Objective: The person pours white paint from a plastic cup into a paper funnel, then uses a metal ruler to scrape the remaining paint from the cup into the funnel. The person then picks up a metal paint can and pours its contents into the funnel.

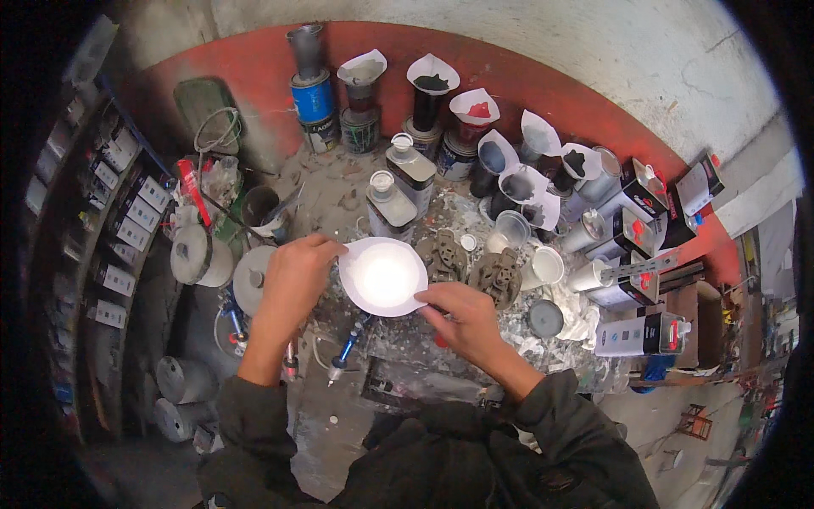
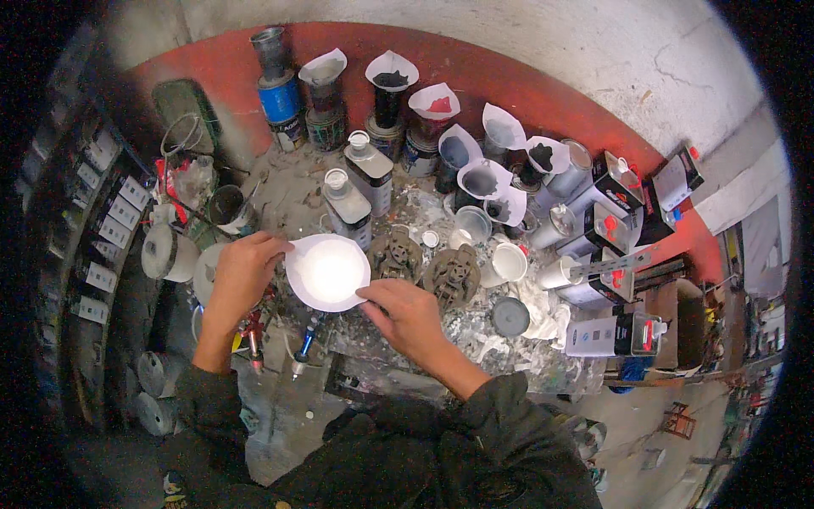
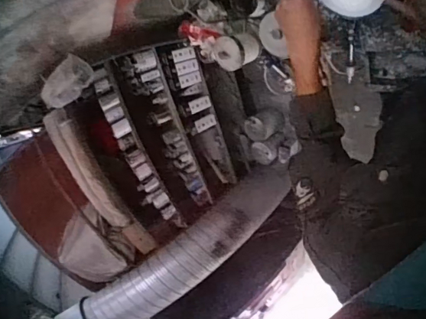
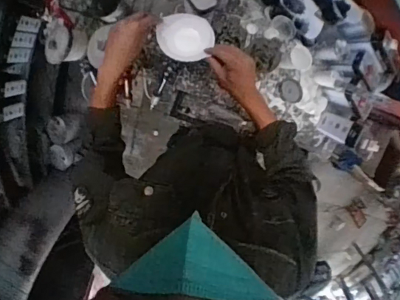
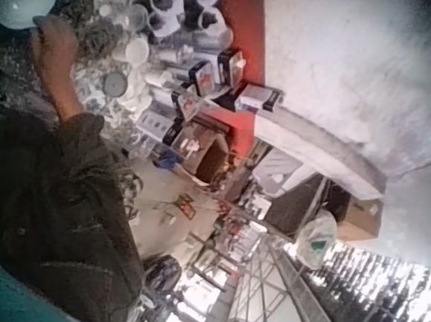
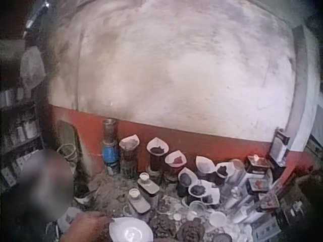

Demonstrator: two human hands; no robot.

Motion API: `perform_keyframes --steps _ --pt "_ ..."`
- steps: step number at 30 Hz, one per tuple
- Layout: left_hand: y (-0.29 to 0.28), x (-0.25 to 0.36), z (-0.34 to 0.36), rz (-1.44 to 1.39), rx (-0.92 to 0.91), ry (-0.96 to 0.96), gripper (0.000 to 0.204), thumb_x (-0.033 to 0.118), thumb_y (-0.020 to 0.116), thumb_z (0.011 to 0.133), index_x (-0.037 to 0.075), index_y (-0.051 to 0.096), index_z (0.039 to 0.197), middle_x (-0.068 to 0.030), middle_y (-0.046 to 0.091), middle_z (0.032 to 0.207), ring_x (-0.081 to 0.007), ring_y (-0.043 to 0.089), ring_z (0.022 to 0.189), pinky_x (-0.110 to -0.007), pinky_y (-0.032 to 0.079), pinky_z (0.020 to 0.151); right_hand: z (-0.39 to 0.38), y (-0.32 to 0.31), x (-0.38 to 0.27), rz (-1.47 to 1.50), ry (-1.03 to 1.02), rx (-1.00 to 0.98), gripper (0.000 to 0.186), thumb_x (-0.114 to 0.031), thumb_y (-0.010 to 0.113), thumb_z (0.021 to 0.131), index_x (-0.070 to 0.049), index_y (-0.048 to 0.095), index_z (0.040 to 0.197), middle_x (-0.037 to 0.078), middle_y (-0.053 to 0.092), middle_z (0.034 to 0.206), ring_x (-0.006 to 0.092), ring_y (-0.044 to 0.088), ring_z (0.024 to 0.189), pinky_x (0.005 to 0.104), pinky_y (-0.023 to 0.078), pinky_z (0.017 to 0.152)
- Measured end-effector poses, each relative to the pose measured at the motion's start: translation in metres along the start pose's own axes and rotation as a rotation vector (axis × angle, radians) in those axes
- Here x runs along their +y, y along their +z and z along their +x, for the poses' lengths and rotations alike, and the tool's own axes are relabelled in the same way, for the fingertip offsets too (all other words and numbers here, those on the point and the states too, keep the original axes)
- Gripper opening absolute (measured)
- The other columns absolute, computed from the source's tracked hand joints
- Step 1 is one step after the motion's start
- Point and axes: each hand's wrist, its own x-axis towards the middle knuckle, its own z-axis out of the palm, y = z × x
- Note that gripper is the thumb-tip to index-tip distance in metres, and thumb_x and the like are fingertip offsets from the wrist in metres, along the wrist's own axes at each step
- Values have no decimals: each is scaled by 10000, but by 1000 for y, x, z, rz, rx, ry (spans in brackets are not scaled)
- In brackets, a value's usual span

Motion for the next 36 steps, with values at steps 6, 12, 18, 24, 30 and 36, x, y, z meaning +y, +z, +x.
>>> perform_keyframes --steps 6,12,18,24,30,36 --pt "1 -1 4 -73 -24 33 147 38 703 820 69 759 953 -117 718 927 -344 705 866 -433 562 746 1 1 0 -6 8 -6 217 -64 822 803 -69 752 1008 126 749 1002 302 733 912 386 592 768" --pt "-5 0 4 -136 87 -16 139 35 741 801 72 755 934 -116 721 896 -333 709 828 -400 564 729 4 -2 3 10 -52 42 185 -75 814 818 -60 747 990 122 751 998 295 733 891 375 588 765" --pt "-22 7 4 -233 225 -25 134 20 749 818 61 752 945 -118 721 901 -329 707 807 -389 556 714 20 -25 -5 20 -46 78 187 -43 818 807 -54 762 985 125 762 992 271 740 874 342 581 745" --pt "-31 11 3 -235 257 -35 147 -3 747 815 54 749 950 -110 730 929 -309 716 813 -368 563 714 30 -40 -14 9 -60 83 180 -35 817 806 -51 770 979 113 766 978 250 736 856 331 569 718" --pt "-38 14 0 -223 283 -26 148 -3 749 813 45 748 953 -106 738 953 -297 726 839 -353 569 735 33 -43 -16 2 -88 98 175 -27 819 797 -49 776 965 109 769 969 238 731 823 322 562 697" --pt "-43 16 -5 -207 315 -19 163 -1 754 808 49 747 963 -105 742 963 -296 725 860 -351 570 748 33 -44 -19 2 -122 102 185 -22 826 787 -50 773 962 107 767 961 238 726 803 321 557 666"
